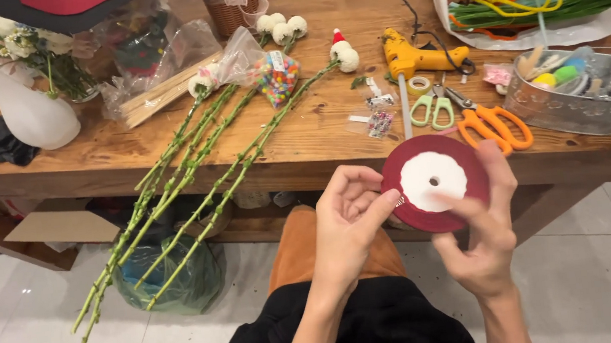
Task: The person sits at a wooden workbench and decorates a small white snowman figurine. They cut a piece of red ribbon, wrap it around the snowman's neck as a scarf, and secure it using a hot glue gun. Finally, they trim the excess ribbon with scissors.
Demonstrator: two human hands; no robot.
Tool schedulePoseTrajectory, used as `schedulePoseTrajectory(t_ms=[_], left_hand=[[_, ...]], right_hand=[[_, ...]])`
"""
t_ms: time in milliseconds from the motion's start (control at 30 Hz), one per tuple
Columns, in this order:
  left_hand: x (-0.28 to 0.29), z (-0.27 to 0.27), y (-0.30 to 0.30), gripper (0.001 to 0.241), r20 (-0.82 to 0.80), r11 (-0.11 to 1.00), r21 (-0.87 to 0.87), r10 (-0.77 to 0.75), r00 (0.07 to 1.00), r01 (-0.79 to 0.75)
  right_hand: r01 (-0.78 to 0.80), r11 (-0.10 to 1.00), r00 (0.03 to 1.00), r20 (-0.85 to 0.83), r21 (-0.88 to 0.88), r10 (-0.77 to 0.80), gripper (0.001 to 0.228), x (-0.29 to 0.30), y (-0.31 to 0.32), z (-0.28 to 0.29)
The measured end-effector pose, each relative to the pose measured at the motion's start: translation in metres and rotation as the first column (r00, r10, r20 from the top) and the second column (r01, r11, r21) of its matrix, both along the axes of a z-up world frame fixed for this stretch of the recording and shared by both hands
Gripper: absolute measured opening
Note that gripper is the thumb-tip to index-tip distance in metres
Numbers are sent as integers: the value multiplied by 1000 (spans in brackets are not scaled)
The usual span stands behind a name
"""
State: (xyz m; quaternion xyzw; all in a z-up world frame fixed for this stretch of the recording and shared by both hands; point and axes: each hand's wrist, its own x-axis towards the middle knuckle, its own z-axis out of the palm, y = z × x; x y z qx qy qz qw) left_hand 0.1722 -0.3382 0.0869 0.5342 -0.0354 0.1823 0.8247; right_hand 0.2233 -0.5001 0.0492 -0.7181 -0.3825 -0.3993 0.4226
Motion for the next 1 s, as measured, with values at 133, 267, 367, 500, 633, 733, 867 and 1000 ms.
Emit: schedulePoseTrajectory(t_ms=[133,267,367,500,633,733,867,1000], left_hand=[[7,-9,11,15,-27,985,162,59,998,-54],[12,-20,7,9,93,881,461,72,993,-107],[19,-40,6,15,280,624,706,189,941,-335],[31,-60,-1,11,420,528,701,238,876,-480],[37,-73,-11,10,451,474,694,301,840,-542],[40,-76,-15,8,408,507,699,297,863,-505],[42,-74,-15,5,330,554,707,291,898,-440],[42,-70,-12,7,290,564,722,277,916,-400]], right_hand=[[-179,811,720,-488,557,494,91,5,14,1],[260,717,408,-747,647,526,36,11,25,-30],[391,756,469,-820,525,328,37,5,37,-17],[456,796,532,-839,398,115,30,3,38,-24],[489,823,574,-817,290,-53,27,1,37,-28],[497,824,594,-799,270,-97,24,0,35,-32],[481,834,635,-764,270,-119,23,-1,36,-35],[455,848,645,-757,270,-105,23,-3,40,-35]])
